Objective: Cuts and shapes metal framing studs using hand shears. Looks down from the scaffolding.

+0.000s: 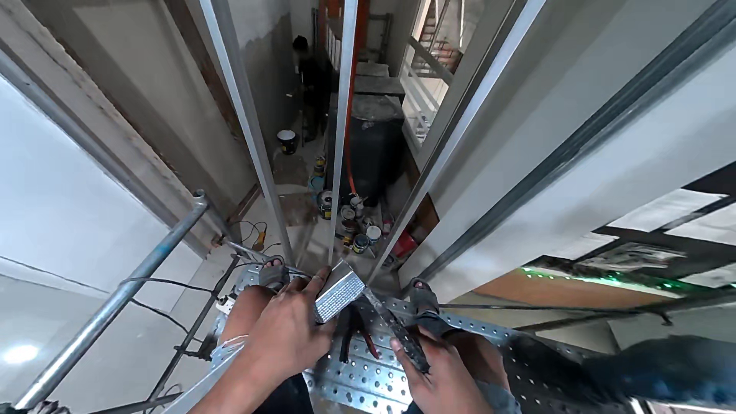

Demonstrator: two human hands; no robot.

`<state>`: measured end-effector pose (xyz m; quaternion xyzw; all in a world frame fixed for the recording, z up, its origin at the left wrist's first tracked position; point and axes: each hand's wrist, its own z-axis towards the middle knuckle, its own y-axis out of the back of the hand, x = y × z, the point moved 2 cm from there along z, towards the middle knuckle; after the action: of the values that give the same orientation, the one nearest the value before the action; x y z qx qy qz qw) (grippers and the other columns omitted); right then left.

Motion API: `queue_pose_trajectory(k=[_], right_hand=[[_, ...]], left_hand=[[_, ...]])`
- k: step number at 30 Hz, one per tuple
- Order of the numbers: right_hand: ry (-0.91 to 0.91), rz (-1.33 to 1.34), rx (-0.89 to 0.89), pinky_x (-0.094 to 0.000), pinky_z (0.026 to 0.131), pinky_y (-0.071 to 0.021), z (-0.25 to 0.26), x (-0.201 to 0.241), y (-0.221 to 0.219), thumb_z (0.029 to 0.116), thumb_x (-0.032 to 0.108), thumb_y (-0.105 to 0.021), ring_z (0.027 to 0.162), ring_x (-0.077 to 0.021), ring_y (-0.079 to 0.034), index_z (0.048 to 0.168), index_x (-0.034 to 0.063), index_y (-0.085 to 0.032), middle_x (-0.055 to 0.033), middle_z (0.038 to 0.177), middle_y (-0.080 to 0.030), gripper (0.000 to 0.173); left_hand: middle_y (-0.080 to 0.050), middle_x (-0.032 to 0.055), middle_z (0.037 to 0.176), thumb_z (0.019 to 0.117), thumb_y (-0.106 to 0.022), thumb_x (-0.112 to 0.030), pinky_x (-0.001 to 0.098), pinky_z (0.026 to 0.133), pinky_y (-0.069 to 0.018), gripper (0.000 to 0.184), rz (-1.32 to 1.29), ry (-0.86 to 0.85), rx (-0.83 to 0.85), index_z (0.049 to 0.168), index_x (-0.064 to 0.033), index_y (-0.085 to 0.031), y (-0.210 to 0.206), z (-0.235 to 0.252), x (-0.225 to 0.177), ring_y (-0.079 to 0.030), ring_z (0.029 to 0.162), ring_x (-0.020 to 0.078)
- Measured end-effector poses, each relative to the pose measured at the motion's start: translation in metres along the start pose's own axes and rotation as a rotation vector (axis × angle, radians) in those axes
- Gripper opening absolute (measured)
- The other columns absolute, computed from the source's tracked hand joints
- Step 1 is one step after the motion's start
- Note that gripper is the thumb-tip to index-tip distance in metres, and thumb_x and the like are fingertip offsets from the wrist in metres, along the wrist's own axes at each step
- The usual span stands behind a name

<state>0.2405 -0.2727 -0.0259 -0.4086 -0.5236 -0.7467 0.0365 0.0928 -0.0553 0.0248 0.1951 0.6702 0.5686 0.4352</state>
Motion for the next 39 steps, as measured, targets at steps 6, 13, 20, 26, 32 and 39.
queue_pose_trajectory(k=[6,13,20,26,32,39], right_hand=[[-0.028,0.083,0.073,-0.0376,0.068,-0.0594,-0.004,0.001,0.012,0.1008,0.040,-0.061,0.072,-0.0151,-0.069,0.090,0.0048,-0.073,-0.0076,0.079,-0.071,0.038],[-0.009,0.080,0.110,-0.0406,0.086,-0.0606,-0.002,0.018,0.022,0.1009,0.036,-0.064,0.096,-0.0188,-0.072,0.102,0.0049,-0.076,-0.0107,0.106,-0.073,0.033],[-0.082,0.060,0.102,-0.0428,0.092,-0.0591,0.005,0.021,0.005,0.1015,0.042,-0.058,0.103,-0.0192,-0.071,0.107,0.0083,-0.076,-0.0077,0.111,-0.074,0.039],[-0.108,0.015,0.216,-0.0482,0.094,-0.0579,0.003,0.037,0.005,0.1016,0.043,-0.058,0.108,-0.0261,-0.071,0.106,0.0039,-0.076,-0.0124,0.117,-0.073,0.043],[-0.106,0.021,0.225,-0.0511,0.095,-0.0575,0.003,0.039,0.012,0.1024,0.041,-0.058,0.111,-0.0293,-0.070,0.108,0.0012,-0.075,-0.0149,0.122,-0.072,0.043],[0.025,-0.122,0.040,-0.0486,0.076,-0.0625,0.009,0.030,0.006,0.0868,0.027,-0.074,0.093,-0.0314,-0.073,0.093,-0.0002,-0.074,-0.0192,0.112,-0.071,0.028]], left_hand=[[-0.074,0.0028,0.108,0.0806,-0.066,-0.053,0.0477,0.085,-0.0559,0.069,0.016,-0.043,-0.118,0.144,-0.0258,-0.061,-0.007,-0.007,0.004,-0.071,0.094,0.0199],[-0.071,0.0006,0.119,0.0848,-0.064,-0.057,0.0465,0.093,-0.0559,0.070,-0.134,-0.034,-0.091,0.147,-0.0255,-0.057,-0.001,-0.011,0.019,-0.067,0.106,0.0150],[-0.059,0.0167,0.135,0.0746,-0.082,-0.056,0.0513,0.098,-0.0543,0.095,-0.146,0.013,-0.186,0.152,-0.0118,-0.050,0.015,-0.051,0.002,-0.060,0.121,0.0308],[-0.061,0.0229,0.128,0.0687,-0.087,-0.051,0.0513,0.094,-0.0535,0.101,-0.078,-0.005,-0.304,0.149,-0.0026,-0.049,0.005,-0.062,-0.013,-0.060,0.115,0.0374],[-0.060,0.0267,0.126,0.0687,-0.088,-0.051,0.0525,0.094,-0.0530,0.101,-0.075,0.005,-0.306,0.147,-0.0008,-0.050,0.003,-0.058,-0.010,-0.060,0.113,0.0398],[-0.060,0.0270,0.131,0.0736,-0.086,-0.039,0.0498,0.096,-0.0548,0.091,-0.153,-0.069,-0.153,0.148,0.0001,-0.050,0.016,-0.055,0.000,-0.063,0.115,0.0362]])
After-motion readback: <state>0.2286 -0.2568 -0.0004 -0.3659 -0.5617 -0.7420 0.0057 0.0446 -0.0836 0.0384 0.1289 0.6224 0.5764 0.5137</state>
